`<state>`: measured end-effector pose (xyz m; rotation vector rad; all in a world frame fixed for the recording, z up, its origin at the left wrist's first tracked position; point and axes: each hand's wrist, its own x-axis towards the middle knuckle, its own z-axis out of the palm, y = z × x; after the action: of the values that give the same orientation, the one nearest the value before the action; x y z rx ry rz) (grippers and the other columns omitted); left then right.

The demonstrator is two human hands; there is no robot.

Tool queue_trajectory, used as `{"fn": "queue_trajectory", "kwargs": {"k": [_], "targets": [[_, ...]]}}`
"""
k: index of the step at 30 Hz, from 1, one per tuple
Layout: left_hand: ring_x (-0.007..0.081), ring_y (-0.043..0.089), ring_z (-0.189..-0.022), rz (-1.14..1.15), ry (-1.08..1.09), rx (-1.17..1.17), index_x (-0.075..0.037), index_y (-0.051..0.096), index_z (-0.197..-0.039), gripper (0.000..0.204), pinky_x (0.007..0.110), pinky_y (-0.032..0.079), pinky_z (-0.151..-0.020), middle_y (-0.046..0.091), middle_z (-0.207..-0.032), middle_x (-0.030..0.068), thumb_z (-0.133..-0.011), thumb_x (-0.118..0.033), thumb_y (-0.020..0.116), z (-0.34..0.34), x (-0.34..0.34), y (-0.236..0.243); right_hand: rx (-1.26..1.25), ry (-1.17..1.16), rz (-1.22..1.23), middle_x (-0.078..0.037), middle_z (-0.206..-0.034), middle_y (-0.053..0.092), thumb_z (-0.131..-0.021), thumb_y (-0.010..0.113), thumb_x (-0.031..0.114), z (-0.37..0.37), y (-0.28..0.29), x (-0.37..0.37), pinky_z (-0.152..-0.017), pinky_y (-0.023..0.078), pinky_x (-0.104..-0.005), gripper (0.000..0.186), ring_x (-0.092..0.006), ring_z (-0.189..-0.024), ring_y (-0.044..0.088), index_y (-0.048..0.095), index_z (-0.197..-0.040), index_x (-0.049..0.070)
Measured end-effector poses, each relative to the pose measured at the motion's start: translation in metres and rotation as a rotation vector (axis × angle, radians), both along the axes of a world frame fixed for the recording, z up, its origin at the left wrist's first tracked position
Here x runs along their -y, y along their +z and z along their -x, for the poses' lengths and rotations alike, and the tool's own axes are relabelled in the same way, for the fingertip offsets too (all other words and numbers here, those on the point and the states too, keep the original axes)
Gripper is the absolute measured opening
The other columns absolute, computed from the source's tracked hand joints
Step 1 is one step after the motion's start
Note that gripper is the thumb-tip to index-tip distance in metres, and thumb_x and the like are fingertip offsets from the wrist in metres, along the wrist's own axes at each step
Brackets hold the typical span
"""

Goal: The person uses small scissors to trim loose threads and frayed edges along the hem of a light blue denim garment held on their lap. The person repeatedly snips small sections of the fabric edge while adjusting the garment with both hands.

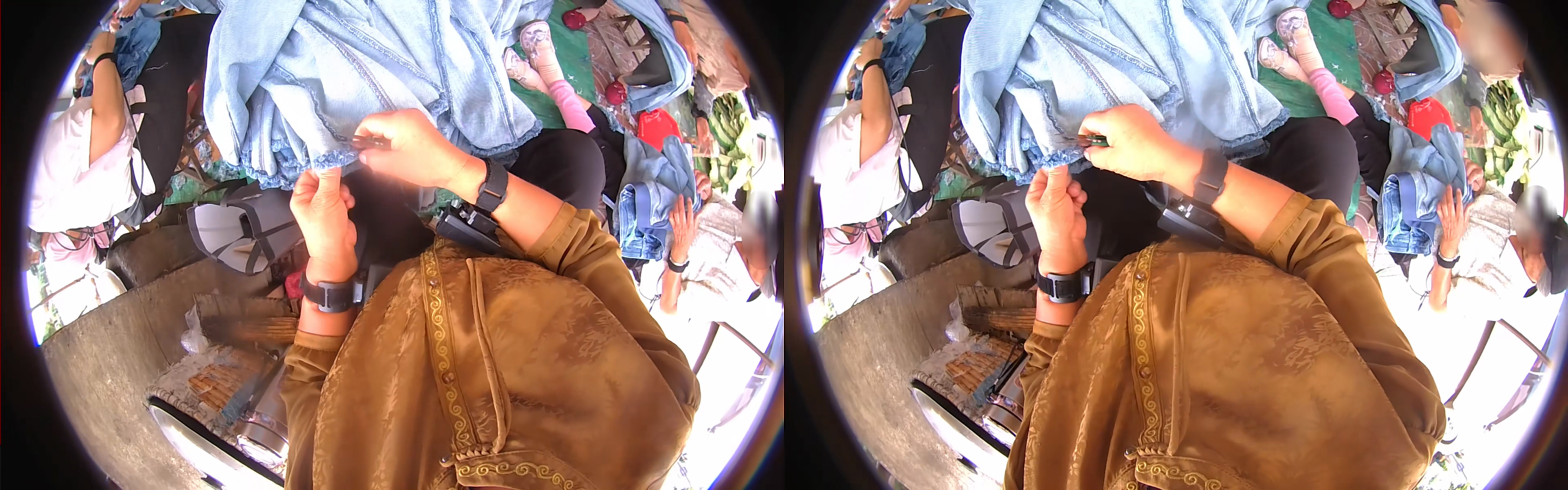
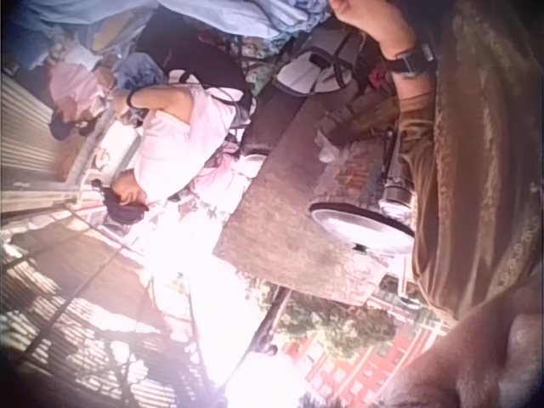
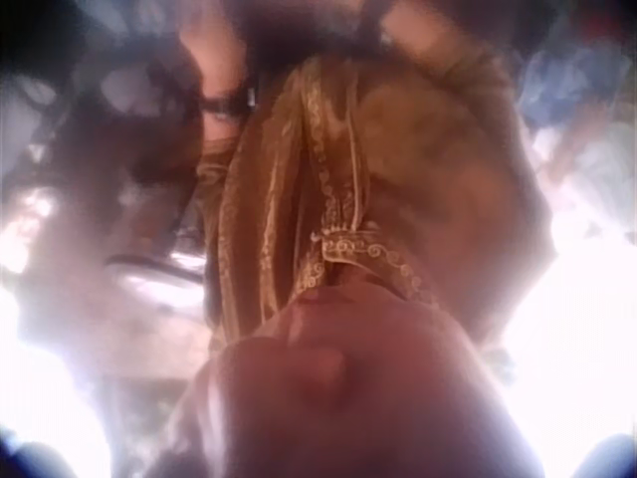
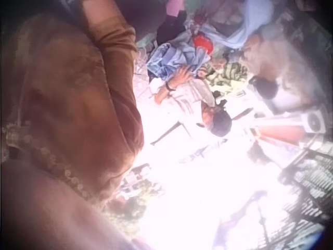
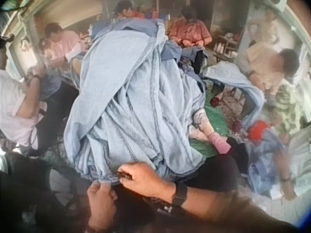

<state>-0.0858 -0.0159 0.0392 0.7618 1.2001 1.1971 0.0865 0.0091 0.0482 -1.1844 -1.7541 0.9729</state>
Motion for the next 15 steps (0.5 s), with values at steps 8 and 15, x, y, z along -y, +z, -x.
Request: {"fn": "queue_trajectory", "kwargs": {"k": [8,15], "targets": [[0.0224,0.057,-0.092,0.247,0.075,0.697,-0.004,0.059,-0.098,0.023,0.038,0.045,-0.089,0.063,-0.097,0.0076,-0.091,-0.026,0.057,-0.009,0.0,0.003,-0.033,0.004,0.082,-0.011,-0.085,0.067,-0.077,0.063,0.007,-0.004,-0.008,-0.001,-0.074,0.05,-0.027,0.019,-0.0143,-0.079,0.064,0.062,-0.093,-0.002],[0.0188,0.061,-0.086,0.13,0.11,0.606,-0.003,0.059,-0.096,0.01,0.034,0.051,-0.084,0.064,-0.093,0.0077,-0.09,-0.01,0.059,-0.012,0.0,0.013,-0.162,-0.033,-0.18,-0.01,-0.076,0.062,-0.073,0.064,0.01,0.001,0.026,0.01,-0.059,0.047,-0.0308,0.014,-0.0248,-0.066,0.06,0.063,-0.085,0.002]]}}
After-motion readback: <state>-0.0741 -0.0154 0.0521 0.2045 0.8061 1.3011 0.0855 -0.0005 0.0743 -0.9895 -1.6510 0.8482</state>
